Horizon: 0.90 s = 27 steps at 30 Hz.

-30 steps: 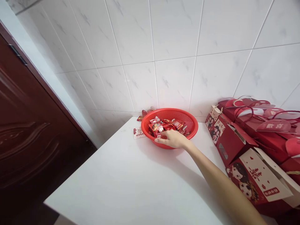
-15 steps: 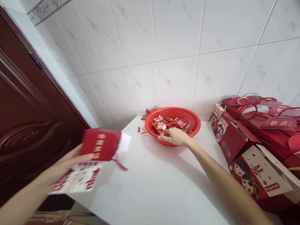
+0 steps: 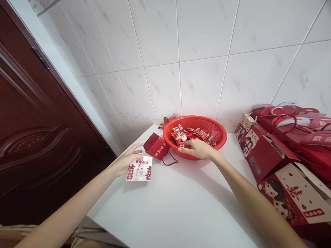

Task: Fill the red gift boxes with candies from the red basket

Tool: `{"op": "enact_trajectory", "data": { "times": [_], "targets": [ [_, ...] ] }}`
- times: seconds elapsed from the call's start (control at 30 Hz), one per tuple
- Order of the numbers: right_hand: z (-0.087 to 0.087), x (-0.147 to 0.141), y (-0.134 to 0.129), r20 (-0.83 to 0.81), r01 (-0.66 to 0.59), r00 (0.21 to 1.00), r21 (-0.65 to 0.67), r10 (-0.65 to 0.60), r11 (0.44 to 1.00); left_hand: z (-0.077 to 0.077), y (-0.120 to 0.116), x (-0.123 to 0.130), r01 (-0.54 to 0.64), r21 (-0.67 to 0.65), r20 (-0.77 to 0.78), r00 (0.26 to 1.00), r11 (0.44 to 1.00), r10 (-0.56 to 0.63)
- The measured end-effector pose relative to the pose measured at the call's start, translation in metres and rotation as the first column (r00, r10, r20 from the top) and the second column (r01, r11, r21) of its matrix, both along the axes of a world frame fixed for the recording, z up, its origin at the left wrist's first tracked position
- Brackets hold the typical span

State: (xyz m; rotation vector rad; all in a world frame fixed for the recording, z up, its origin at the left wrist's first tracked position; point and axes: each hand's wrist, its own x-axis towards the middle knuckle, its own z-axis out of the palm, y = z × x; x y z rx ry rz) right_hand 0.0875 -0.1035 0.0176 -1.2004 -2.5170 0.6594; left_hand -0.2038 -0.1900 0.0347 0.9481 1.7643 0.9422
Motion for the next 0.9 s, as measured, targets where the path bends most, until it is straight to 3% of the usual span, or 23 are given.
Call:
{"op": "enact_trajectory", "data": {
  "times": [0.1,0.23,0.3,0.4,0.47,0.6,0.73,0.8,0.83,0.9],
  "targets": [
    [-0.001,0.000,0.000,-0.006,0.002,1.000,0.013,-0.002,1.000,0.003,-0.006,-0.007,0.005,0.035,-0.051,0.999,0.999,-0.003],
    [-0.006,0.001,0.005,-0.072,-0.001,0.997,0.034,0.004,0.999,0.005,-0.010,-0.008,0.003,0.072,0.043,0.999,0.997,-0.006],
    [-0.006,0.000,0.005,-0.224,-0.018,0.974,0.076,0.035,0.997,0.007,-0.011,-0.003,-0.012,0.107,0.087,0.996,0.994,0.002],
    [-0.002,-0.007,-0.004,-0.500,-0.008,0.863,0.115,0.065,0.993,0.013,-0.010,0.010,-0.024,0.201,0.148,0.989,0.979,-0.006],
    [0.002,-0.017,-0.017,-0.575,-0.047,0.813,0.087,0.089,0.995,0.019,-0.008,0.022,-0.015,0.283,0.189,0.981,0.959,-0.041],
    [0.005,-0.037,-0.045,-0.553,-0.282,0.807,-0.051,0.208,0.958,0.030,-0.005,0.047,0.021,0.440,0.254,0.956,0.898,-0.147],
    [0.017,-0.034,-0.049,-0.657,-0.350,0.743,-0.218,0.128,0.911,0.040,-0.003,0.062,0.077,0.459,0.302,0.923,0.885,-0.237],
    [0.032,-0.016,-0.041,-0.789,-0.217,0.615,-0.198,-0.023,0.956,0.044,0.000,0.061,0.078,0.476,0.321,0.912,0.876,-0.255],
    [0.041,-0.003,-0.035,-0.872,-0.091,0.478,-0.168,-0.105,0.981,0.044,0.002,0.059,0.070,0.485,0.316,0.915,0.872,-0.249],
    [0.060,0.028,-0.022,-0.989,0.218,0.001,-0.142,-0.145,0.966,0.041,0.009,0.050,0.058,0.484,0.250,0.947,0.873,-0.201]
  ]
}}
